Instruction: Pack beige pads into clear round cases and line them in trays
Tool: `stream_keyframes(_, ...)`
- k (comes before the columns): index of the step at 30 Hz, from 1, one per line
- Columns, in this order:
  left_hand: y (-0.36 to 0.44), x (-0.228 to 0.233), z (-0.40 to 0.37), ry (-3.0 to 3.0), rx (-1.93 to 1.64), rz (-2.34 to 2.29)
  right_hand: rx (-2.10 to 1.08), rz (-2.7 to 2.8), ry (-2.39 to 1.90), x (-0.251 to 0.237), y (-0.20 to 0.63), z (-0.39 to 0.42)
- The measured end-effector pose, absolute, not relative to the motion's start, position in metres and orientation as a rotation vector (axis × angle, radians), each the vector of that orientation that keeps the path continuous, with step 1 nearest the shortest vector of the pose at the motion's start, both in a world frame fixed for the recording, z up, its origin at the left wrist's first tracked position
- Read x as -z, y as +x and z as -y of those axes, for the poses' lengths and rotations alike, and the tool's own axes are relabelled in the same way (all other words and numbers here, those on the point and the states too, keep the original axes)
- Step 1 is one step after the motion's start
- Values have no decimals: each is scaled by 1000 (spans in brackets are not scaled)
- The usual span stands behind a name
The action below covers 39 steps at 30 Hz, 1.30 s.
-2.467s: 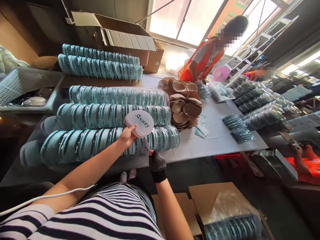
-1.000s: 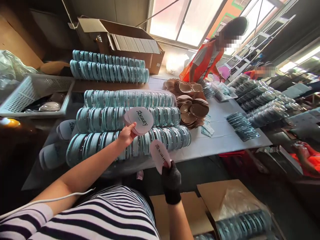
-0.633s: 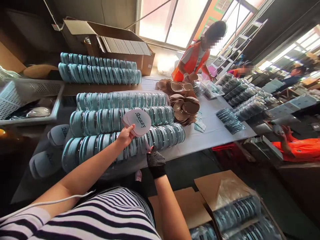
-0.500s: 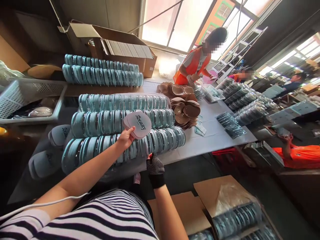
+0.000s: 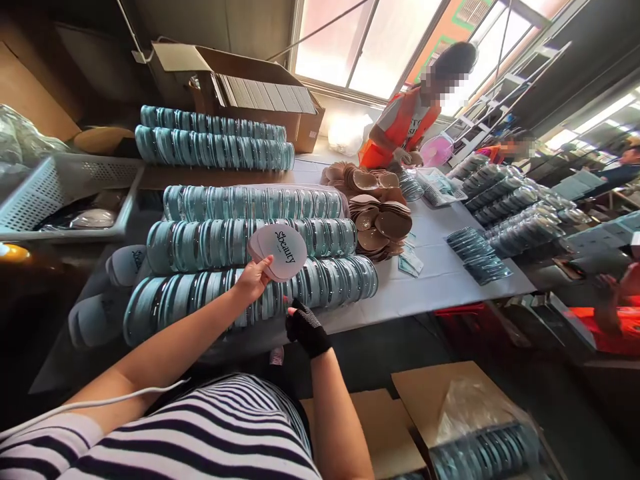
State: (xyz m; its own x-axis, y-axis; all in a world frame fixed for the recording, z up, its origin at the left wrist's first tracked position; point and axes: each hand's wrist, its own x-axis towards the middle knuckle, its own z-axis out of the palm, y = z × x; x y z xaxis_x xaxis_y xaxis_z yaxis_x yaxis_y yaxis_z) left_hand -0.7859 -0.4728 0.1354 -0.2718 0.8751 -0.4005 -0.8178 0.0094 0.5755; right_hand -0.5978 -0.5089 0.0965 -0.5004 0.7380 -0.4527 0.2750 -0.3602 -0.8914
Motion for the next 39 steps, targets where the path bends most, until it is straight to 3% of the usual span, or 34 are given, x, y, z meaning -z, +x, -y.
stream_keyframes(2, -785, -138, 472, 82, -1620, -897, -1749, 1610, -1430, -109, -595, 496)
stream_keyframes(6, -782, -146, 475, 98, -1607, -951, -958, 1672, -1475, -141, -599, 458)
stream_keyframes(13, -787, -142, 514, 102, -1554, -944, -502, 1953, -1282, -162, -642, 487)
stream_keyframes(18, -794, -142, 524, 32, -1566, -915, -721, 1756, -1394, -154, -656, 500)
stream_keyframes(22, -814, -146, 517, -67, -1687, -922, -507, 1548, -1542, -158, -619, 499)
stream_keyframes(31, -822, -141, 510, -74, -1697, -919, -339, 2049, -1780, -111, -574, 617)
stream_keyframes(39, -823, -141, 512, -74, -1667, -902, -370, 2297, -1862, -113, -627, 573)
